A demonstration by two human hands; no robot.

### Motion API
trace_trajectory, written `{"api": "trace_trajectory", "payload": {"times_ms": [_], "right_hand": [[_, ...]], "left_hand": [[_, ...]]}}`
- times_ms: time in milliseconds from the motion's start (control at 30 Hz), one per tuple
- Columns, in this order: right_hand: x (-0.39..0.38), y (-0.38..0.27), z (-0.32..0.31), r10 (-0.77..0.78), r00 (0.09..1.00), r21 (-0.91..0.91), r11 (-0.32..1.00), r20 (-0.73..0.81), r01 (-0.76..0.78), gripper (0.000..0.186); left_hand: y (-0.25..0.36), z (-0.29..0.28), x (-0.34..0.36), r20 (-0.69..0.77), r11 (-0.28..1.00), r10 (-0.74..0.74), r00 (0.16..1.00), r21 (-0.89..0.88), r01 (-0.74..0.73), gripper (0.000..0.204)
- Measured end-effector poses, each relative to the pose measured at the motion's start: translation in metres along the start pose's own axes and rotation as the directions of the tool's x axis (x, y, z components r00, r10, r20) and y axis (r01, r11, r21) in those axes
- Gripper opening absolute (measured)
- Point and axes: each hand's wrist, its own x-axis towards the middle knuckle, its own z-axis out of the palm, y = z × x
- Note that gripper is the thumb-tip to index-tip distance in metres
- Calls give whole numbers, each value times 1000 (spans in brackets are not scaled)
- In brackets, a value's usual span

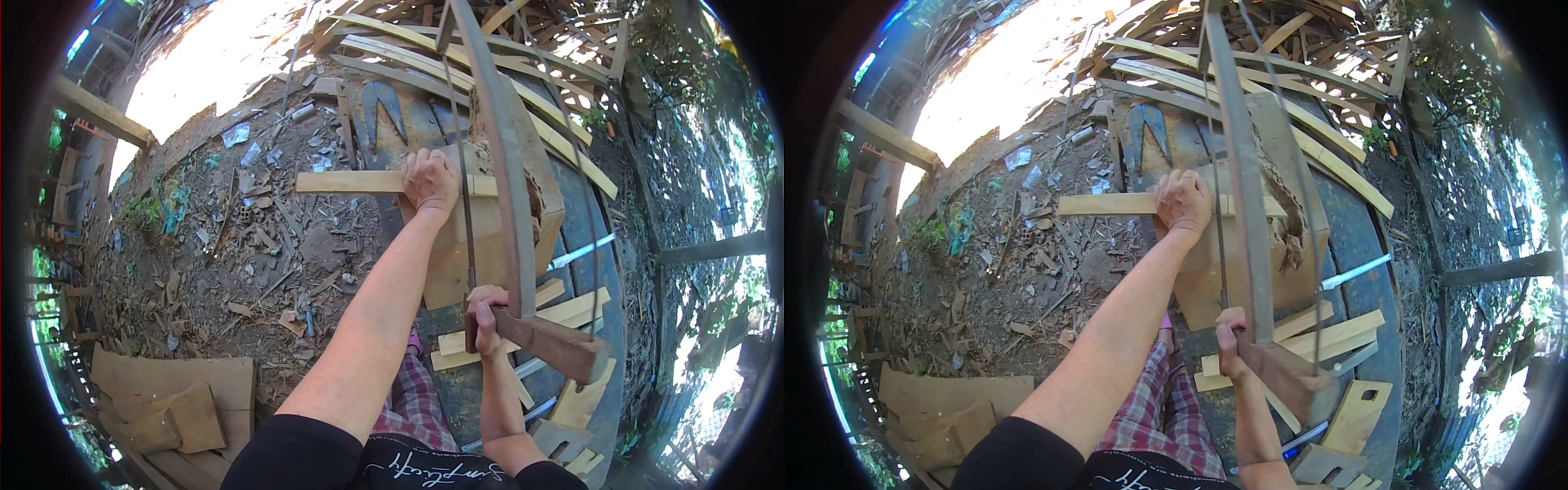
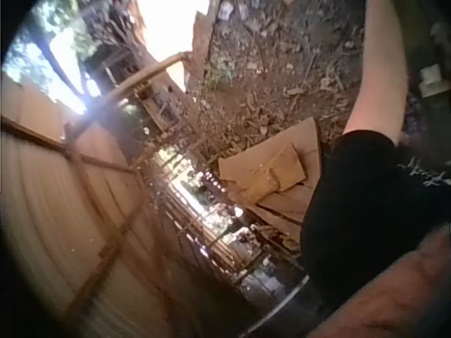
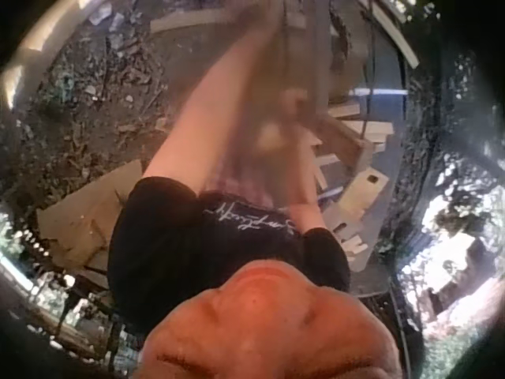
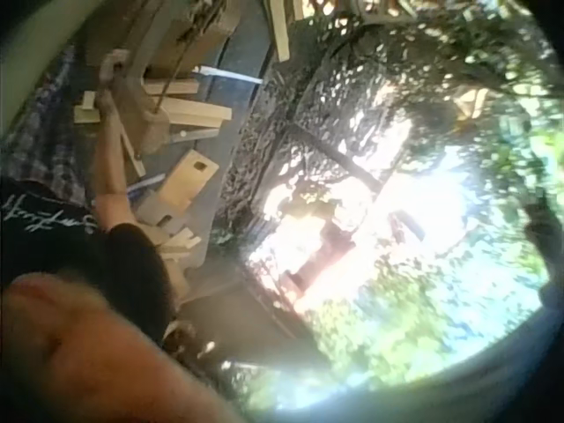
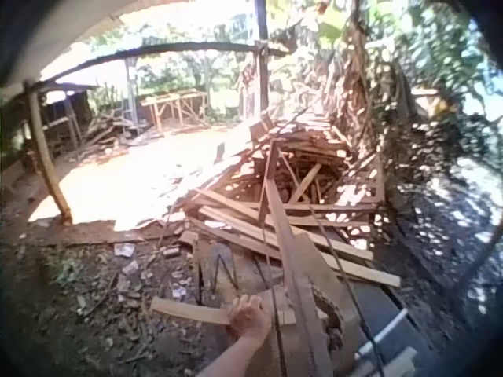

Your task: The person positions a wooden piece on a wood block and cuts it using a frame saw, then pauses to rearrange the wood pieces before continuing to saw.

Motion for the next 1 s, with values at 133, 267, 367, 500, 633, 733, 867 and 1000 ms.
{"api": "trace_trajectory", "payload": {"times_ms": [133,267,367,500,633,733,867,1000], "right_hand": [[14,-6,12,97,988,270,961,-123,-61,18],[19,-12,9,84,982,232,972,-168,-44,18],[22,-21,5,174,981,147,976,-82,-161,16],[33,-37,5,175,980,51,984,-91,-170,17],[50,-56,11,292,941,89,956,-171,-280,14],[64,-68,12,304,935,131,950,-184,-283,13],[83,-78,8,330,924,169,939,-194,-300,13],[94,-84,4,382,893,217,917,-237,-334,14]], "left_hand": [[1,-2,0,21,999,-47,999,27,47,11],[1,-4,-3,29,999,-42,999,-8,42,15],[1,-5,-2,89,998,-59,994,-12,60,14],[2,-6,-1,96,998,-63,993,4,63,14],[2,-6,-1,91,998,-68,994,14,67,15],[2,-7,-2,94,997,-78,993,26,76,16],[4,-6,-1,108,995,-96,990,52,90,20],[1,-11,0,135,996,-87,987,8,87,22]]}}
